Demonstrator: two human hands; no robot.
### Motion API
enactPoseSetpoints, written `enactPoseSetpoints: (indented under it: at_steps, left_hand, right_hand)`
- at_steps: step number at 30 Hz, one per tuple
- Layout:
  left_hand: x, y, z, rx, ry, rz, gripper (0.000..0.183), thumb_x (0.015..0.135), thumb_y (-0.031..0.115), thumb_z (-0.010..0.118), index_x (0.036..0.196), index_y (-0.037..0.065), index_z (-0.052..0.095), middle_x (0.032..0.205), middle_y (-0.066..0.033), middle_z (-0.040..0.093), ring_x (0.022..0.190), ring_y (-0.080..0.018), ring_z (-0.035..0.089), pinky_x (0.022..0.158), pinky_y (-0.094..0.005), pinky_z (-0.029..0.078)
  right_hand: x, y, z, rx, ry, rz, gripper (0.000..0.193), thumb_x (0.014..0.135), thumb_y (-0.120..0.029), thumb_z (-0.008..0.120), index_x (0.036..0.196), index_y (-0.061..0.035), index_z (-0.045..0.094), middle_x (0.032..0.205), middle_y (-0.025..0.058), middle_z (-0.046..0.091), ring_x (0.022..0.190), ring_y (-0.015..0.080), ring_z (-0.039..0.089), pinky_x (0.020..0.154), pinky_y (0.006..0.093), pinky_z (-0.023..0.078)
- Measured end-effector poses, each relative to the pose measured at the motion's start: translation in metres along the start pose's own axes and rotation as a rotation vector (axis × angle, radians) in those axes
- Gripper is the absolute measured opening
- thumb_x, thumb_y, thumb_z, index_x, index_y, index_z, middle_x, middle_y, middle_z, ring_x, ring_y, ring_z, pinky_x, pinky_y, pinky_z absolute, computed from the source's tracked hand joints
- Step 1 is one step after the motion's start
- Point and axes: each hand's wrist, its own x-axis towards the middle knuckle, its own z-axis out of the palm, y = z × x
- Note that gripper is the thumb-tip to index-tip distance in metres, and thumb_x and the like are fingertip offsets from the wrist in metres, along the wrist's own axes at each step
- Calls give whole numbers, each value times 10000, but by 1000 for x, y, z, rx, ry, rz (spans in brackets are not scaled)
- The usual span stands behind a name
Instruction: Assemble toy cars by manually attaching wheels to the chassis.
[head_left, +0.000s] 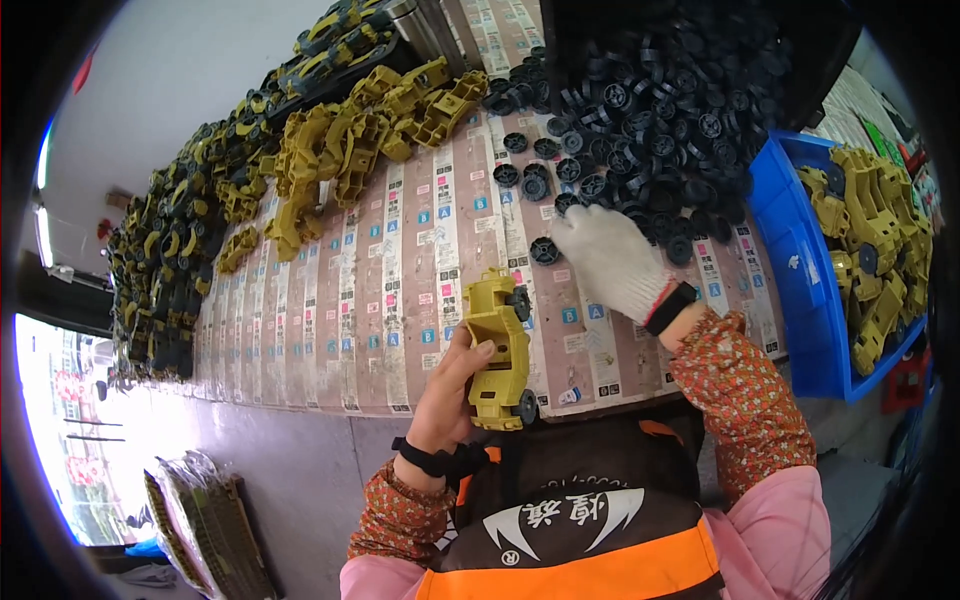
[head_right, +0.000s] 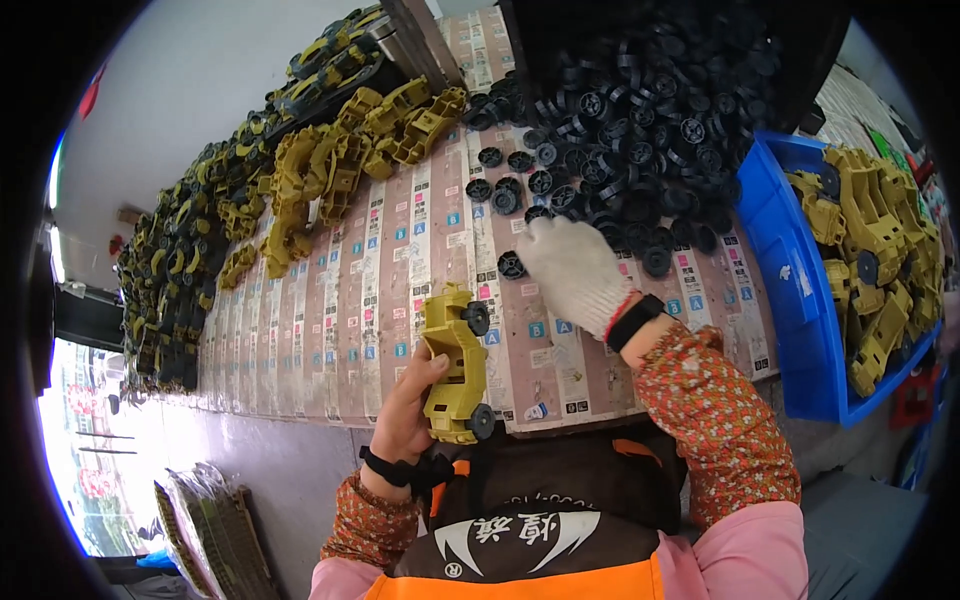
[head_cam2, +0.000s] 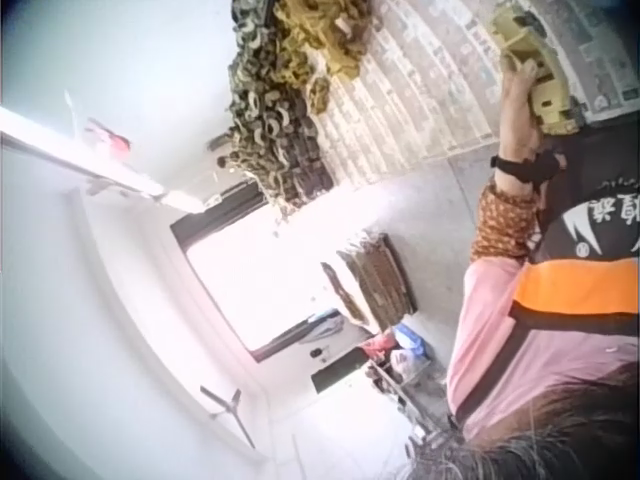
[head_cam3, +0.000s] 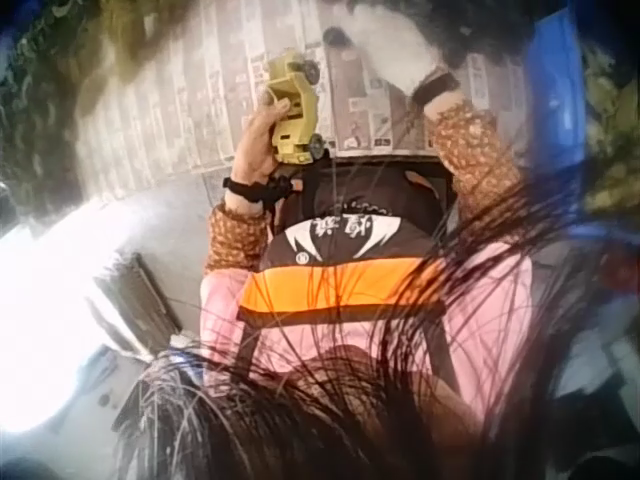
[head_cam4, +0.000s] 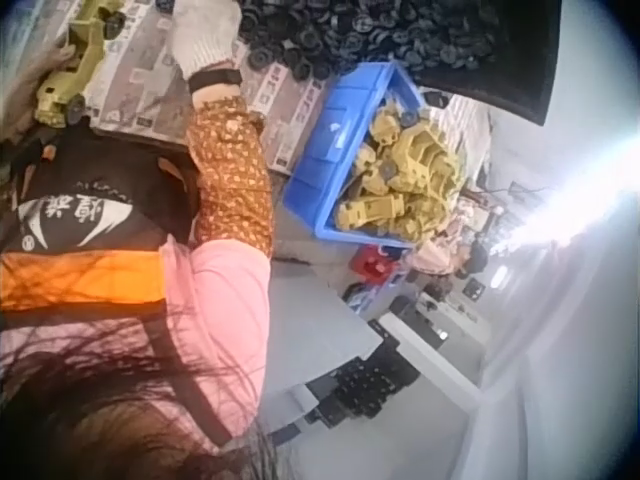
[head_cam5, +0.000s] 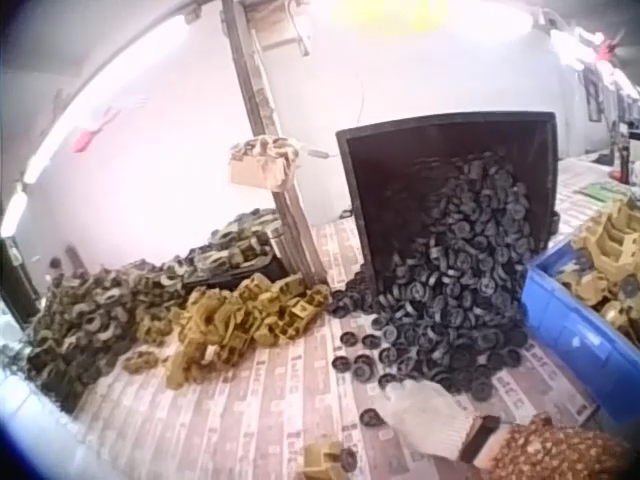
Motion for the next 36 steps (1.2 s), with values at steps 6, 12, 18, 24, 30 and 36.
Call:
enactPoseSetpoints:
  at_steps: [6, 12, 18, 24, 30, 36]
  left_hand:
    - [5, -6, -1, 72, -164, -189, 643, 1083, 314, 603, 1622, 88, 334, 1347, -128, 634, 1148, -237, 691, 894, -422, 632]
    - [10, -3, 10, 497, -442, -357, 829, 1091, 482, 589, 1714, 142, 160, 1546, -162, 486, 1287, -192, 584, 816, -263, 587]
    - [9, -12, 12, -259, -419, -211, 1020, 981, 499, 728, 1723, 201, 95, 1648, -304, 347, 1353, -310, 557, 1031, -404, 550]
    - [-1, -46, 34, 6, -314, 424, 1234, 849, 103, 874, 1702, 234, -8, 1743, -205, 230, 1548, -312, 366, 1245, -477, 357]
    - [16, -60, 30, 10, 38, 366, 770, 997, 101, 717, 1603, 158, 246, 1629, -184, 425, 1465, -318, 477, 1229, -463, 393]
    - [17, -33, 31, -170, -31, 169, 750, 1036, 309, 684, 1624, 140, 250, 1473, -180, 542, 1312, -308, 599, 1078, -483, 549]
  right_hand:
    - [-34, -2, -24, 625, 70, 163, 304, 861, -113, 741, 1139, -27, 656, 1114, 152, 635, 1048, 326, 663, 875, 413, 566]
    - [-58, -44, -52, 1109, 41, 8, 307, 885, -149, 725, 1167, -49, 659, 1081, 165, 644, 1037, 340, 643, 885, 416, 545]
    - [-83, -52, -28, 1006, 228, 321, 297, 904, -167, 722, 1157, -29, 649, 1075, 180, 639, 1043, 371, 632, 903, 433, 533]
    - [-68, -44, -2, 945, 428, 551, 230, 939, -186, 706, 1049, -7, 613, 956, 185, 596, 912, 375, 589, 789, 463, 482]
    - [-79, -52, -9, 959, 225, 594, 369, 978, -213, 711, 1282, -15, 639, 1012, 111, 665, 920, 208, 671, 830, 354, 555]
    - [-107, -77, -31, 1395, 114, 395, 371, 997, -137, 676, 1328, 17, 613, 1163, 122, 634, 1028, 209, 661, 903, 346, 538]
